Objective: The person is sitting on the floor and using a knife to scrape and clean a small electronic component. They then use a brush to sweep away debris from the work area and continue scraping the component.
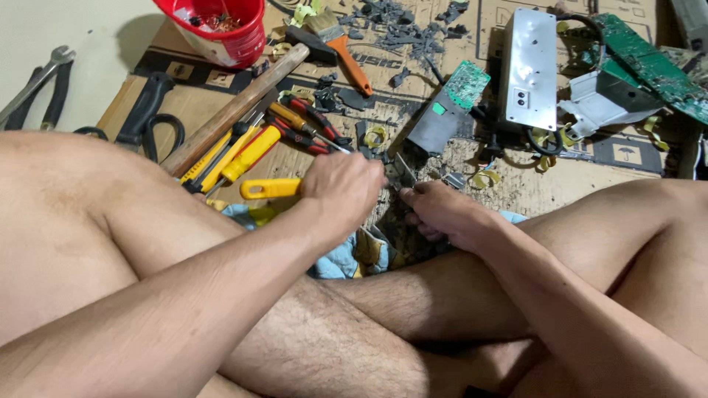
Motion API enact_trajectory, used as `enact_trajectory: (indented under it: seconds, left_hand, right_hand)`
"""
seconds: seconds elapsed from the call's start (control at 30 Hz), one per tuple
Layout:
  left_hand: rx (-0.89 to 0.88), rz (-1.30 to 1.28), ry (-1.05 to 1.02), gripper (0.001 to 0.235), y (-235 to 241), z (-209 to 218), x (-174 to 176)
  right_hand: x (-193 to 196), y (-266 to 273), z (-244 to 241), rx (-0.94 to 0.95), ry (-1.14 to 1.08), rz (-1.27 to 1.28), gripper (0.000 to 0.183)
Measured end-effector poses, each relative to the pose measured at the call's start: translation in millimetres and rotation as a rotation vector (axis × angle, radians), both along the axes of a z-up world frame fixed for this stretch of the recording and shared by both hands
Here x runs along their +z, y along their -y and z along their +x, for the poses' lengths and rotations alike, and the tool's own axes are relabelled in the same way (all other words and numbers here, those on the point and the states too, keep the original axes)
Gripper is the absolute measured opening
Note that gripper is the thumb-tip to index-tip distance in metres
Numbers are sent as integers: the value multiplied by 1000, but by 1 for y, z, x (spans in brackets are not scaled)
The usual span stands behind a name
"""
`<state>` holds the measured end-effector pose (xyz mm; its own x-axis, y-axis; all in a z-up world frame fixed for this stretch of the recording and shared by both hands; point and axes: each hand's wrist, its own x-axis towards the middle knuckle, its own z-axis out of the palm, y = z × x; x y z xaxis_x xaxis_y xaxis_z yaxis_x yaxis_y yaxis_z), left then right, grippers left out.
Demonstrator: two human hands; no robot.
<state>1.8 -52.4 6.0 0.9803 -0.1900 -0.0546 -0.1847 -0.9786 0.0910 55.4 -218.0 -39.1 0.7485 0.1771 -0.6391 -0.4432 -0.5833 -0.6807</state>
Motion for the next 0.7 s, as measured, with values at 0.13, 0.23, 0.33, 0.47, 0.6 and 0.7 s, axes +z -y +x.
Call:
enact_trajectory:
  seconds: [0.13,0.23,0.33,0.47,0.6,0.7]
  left_hand:
    - [-3,-10,-55,28,-2,4,-5]
    - [41,-12,-25,27,3,11,3]
    - [-28,-55,-45,29,3,6,0]
    - [60,-21,-55,27,8,15,-15]
    - [50,-113,-90,32,15,17,-19]
    - [121,-90,-158,31,12,15,4]
  right_hand:
    - [1,-1,0,12,-9,-13,47]
    - [0,3,1,6,-34,24,48]
    - [-6,1,1,4,-82,80,41]
    - [-2,5,1,13,-50,94,36]
    - [-2,4,2,36,-75,80,36]
    - [-12,8,4,0,-140,180,35]
